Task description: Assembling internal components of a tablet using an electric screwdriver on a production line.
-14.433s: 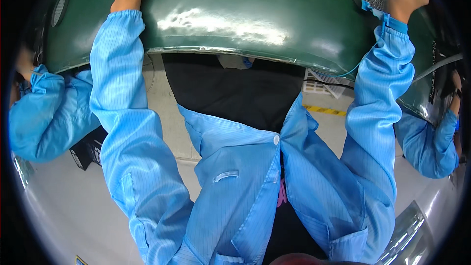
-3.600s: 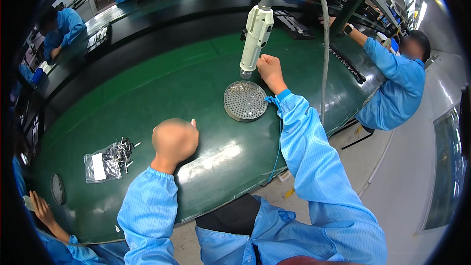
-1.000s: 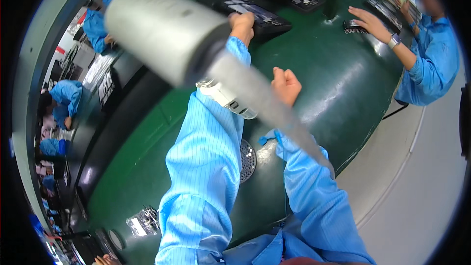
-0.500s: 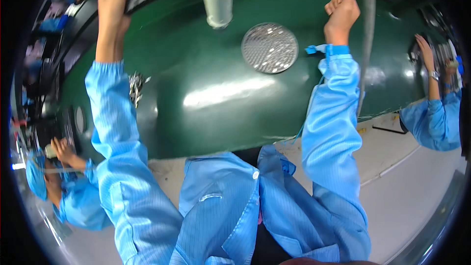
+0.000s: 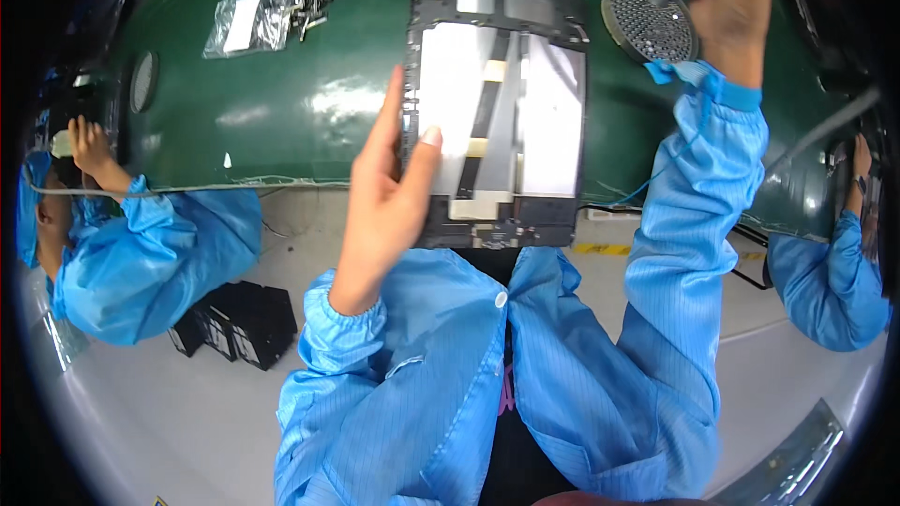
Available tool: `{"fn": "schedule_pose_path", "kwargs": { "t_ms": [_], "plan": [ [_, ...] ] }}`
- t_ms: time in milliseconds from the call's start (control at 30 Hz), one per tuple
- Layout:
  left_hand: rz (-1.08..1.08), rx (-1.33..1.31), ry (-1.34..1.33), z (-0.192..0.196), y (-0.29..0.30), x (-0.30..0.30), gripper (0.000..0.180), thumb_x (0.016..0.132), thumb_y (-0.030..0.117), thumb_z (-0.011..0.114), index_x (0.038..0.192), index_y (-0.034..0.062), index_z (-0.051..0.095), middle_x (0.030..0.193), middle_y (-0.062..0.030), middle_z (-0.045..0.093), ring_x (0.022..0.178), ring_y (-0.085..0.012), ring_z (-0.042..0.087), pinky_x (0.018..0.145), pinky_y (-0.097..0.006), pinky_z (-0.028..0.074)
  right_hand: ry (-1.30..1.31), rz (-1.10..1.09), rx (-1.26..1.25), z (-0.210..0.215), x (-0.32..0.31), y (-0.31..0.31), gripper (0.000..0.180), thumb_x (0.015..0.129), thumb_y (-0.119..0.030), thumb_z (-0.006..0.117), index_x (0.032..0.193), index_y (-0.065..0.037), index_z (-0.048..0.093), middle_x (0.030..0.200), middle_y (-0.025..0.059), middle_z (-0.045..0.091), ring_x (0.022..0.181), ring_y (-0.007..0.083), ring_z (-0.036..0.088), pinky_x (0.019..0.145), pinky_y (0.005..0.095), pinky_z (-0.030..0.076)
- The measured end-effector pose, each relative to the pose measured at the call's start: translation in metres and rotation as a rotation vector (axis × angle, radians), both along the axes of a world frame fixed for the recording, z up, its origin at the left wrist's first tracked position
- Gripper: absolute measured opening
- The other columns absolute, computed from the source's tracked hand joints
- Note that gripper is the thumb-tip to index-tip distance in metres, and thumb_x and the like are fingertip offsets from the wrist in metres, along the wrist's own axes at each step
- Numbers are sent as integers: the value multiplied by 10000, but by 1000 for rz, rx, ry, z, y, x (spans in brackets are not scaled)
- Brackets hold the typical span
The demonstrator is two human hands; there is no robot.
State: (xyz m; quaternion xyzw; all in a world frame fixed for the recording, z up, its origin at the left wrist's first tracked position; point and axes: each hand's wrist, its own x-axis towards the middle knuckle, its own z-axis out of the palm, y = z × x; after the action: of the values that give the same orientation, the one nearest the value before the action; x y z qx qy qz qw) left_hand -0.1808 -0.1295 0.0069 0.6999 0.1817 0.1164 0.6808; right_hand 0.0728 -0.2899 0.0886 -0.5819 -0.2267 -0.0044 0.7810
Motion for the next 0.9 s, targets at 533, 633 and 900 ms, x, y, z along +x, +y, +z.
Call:
{"fn": "schedule_pose_path", "kwargs": {
  "t_ms": [533,633,900],
  "plan": [
    [42,1082,-304,3,178,115,133,923,109,713,1022,21,715,945,-102,702,806,-241,646,720,-353,518,-210,-230,-294,3,8,-28,531,919,-191,620,1365,92,565,1161,167,696,888,203,739,824,317,613],
    [-166,1109,-267,10,209,140,191,907,141,760,1062,31,738,953,-64,707,846,-163,623,793,-303,507,-205,-213,-195,-15,31,-36,330,953,-166,600,1168,79,654,954,149,707,732,186,685,673,299,552],
    [-318,1098,-55,16,210,157,230,883,220,796,1031,48,753,982,-68,692,883,-200,632,801,-335,509,-162,-23,-195,-19,33,-59,300,966,-155,580,1083,108,664,637,77,558,563,143,521,542,279,418]
  ]
}}
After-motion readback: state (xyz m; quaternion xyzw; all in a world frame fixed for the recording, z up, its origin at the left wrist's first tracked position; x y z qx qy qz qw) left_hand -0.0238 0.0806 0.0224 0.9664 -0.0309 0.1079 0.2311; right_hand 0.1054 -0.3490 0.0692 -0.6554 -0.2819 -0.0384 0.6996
